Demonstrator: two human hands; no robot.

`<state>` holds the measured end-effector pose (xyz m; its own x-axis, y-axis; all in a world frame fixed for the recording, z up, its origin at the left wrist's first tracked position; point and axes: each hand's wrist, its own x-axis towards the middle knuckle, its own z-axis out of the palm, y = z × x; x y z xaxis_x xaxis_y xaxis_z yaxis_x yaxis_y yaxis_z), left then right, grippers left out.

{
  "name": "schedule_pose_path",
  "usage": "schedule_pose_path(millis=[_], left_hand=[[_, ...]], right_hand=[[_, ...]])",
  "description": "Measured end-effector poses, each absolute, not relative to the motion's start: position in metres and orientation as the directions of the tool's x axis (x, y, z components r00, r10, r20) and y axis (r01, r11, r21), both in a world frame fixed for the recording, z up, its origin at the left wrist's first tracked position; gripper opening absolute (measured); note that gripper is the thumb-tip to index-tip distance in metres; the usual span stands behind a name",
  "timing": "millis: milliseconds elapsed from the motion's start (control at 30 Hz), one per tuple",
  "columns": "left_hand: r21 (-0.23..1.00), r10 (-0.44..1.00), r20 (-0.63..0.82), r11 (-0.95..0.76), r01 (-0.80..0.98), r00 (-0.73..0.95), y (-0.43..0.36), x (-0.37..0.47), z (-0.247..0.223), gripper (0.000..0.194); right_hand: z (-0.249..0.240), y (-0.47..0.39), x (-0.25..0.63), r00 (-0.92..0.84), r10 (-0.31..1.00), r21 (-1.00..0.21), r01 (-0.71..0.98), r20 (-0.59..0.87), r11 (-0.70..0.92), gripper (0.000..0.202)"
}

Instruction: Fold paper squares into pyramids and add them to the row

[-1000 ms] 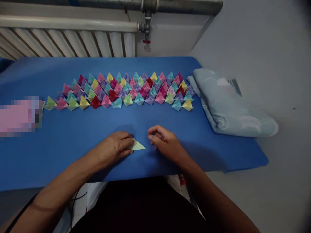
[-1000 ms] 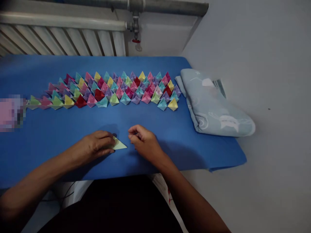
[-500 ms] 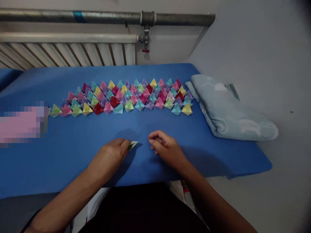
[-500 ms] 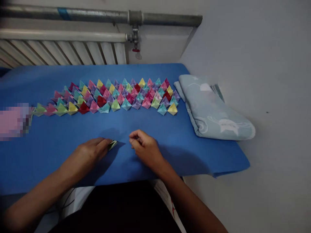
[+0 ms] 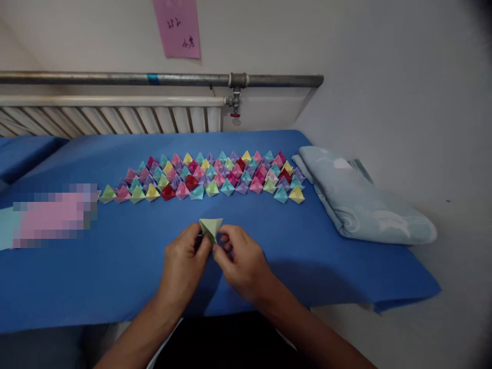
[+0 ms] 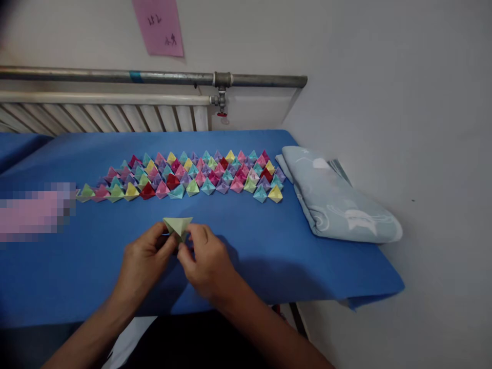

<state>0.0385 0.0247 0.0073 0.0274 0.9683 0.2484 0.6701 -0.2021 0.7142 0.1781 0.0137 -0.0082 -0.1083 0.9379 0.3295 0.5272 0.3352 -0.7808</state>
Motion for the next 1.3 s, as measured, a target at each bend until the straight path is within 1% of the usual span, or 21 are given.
schedule_pose_path(millis=[167, 267, 367, 500, 600, 667, 800, 900, 1033, 1100, 1200, 1300], left_hand=[[0.792, 0.979, 0.202, -0.17, 0.586, 0.011, 0.024, 0.045, 0.005, 0.016], [0.799, 0.982, 0.189, -0.142, 0.585, -0.019, 0.025, 0.05, 0.006, 0.016], [0.798, 0.983, 0.176, -0.114, 0.591, -0.048, 0.027, 0.054, 0.007, 0.017], [0.825, 0.988, 0.133, -0.067, 0.562, -0.077, 0.03, 0.057, 0.004, 0.023], [0.817, 0.983, 0.157, -0.078, 0.571, -0.091, 0.031, 0.059, 0.003, 0.021], [0.804, 0.976, 0.195, -0.102, 0.587, -0.098, 0.032, 0.06, 0.003, 0.016], [0.802, 0.967, 0.229, -0.121, 0.585, -0.114, 0.03, 0.063, 0.004, 0.015], [0.866, 0.982, 0.161, -0.092, 0.491, -0.1, 0.027, 0.063, 0.005, 0.014], [0.967, 0.998, 0.057, -0.049, 0.25, -0.027, 0.022, 0.059, 0.013, 0.016], [0.987, 0.999, 0.021, -0.024, 0.16, 0.025, 0.019, 0.055, 0.019, 0.017], [0.995, 0.994, -0.083, 0.077, 0.068, 0.076, 0.017, 0.048, 0.027, 0.021], [0.99, 0.989, -0.138, 0.138, 0.005, 0.044, 0.017, 0.045, 0.028, 0.021]], right_hand=[[-0.009, 0.021, 0.181, -0.121, 0.9, -0.648, 0.655, 0.419, 0.39, 0.027], [-0.009, 0.027, 0.183, -0.158, 0.897, -0.585, 0.708, 0.414, 0.395, 0.022], [-0.01, 0.031, 0.184, -0.184, 0.899, -0.555, 0.732, 0.398, 0.395, 0.02], [-0.01, 0.034, 0.186, -0.175, 0.905, -0.551, 0.743, 0.388, 0.38, 0.022], [-0.009, 0.033, 0.188, -0.141, 0.903, -0.567, 0.736, 0.406, 0.37, 0.022], [-0.01, 0.033, 0.189, -0.104, 0.896, -0.6, 0.709, 0.431, 0.371, 0.021], [-0.013, 0.032, 0.189, -0.035, 0.869, -0.681, 0.606, 0.494, 0.411, 0.025], [-0.014, 0.031, 0.19, -0.02, 0.837, -0.691, 0.553, 0.547, 0.466, 0.025], [-0.013, 0.03, 0.193, -0.006, 0.783, -0.678, 0.497, 0.622, 0.542, 0.027], [-0.011, 0.029, 0.193, 0.0, 0.754, -0.666, 0.469, 0.657, 0.58, 0.028], [-0.009, 0.029, 0.192, 0.003, 0.724, -0.656, 0.427, 0.69, 0.623, 0.031], [-0.007, 0.029, 0.19, -0.032, 0.714, -0.656, 0.368, 0.699, 0.659, 0.034]])
